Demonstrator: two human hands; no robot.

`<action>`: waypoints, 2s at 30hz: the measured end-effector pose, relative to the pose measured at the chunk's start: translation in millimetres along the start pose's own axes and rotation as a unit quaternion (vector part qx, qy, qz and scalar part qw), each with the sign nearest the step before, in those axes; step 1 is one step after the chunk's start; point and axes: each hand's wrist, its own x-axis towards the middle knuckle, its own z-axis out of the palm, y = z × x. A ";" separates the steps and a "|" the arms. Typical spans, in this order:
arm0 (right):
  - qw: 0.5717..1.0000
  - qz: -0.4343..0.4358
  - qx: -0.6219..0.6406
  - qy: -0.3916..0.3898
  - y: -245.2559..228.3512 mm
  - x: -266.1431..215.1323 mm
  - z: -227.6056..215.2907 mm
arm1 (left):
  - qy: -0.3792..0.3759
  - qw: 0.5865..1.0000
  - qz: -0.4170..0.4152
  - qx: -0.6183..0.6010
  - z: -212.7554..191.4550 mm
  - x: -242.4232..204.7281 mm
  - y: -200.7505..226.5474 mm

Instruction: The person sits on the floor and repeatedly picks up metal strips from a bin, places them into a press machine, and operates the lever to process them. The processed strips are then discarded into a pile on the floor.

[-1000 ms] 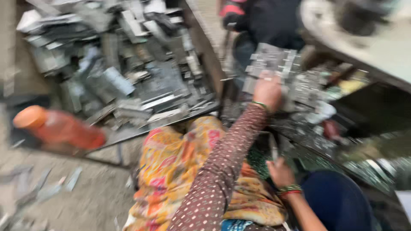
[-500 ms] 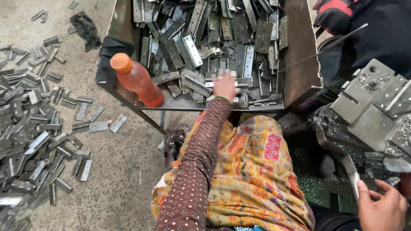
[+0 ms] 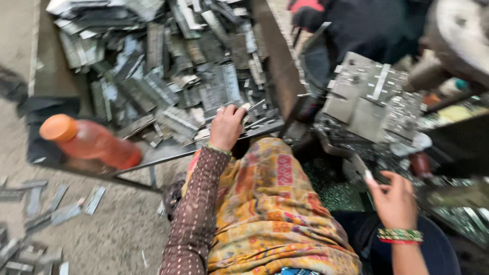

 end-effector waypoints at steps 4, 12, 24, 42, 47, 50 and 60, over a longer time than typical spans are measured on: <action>0.997 0.069 -0.002 -0.026 -21.0 -2.3 -7.9 | 0.110 0.991 0.072 0.007 -15.7 43.3 110.6; 1.000 0.000 -0.002 0.018 -21.6 -5.8 -7.6 | -0.043 0.990 0.133 0.032 58.9 68.9 266.1; 0.998 0.032 -0.002 -0.060 -22.8 0.1 -6.4 | -0.031 0.995 0.094 -0.004 77.3 49.5 281.3; 0.983 0.097 -0.004 -0.158 47.3 -47.3 111.0 | -0.025 0.994 0.100 -0.039 94.0 72.8 271.9; 0.995 0.016 0.019 -0.095 54.0 -65.7 135.0 | -0.056 0.992 0.106 -0.047 86.8 59.3 270.7; 0.974 0.079 -0.039 -0.207 59.1 -19.8 95.8 | -0.040 0.992 0.115 -0.026 89.4 67.8 272.4; 0.985 0.116 -0.027 -0.127 41.8 -61.2 122.9 | -0.015 0.994 0.111 0.010 123.5 92.7 274.3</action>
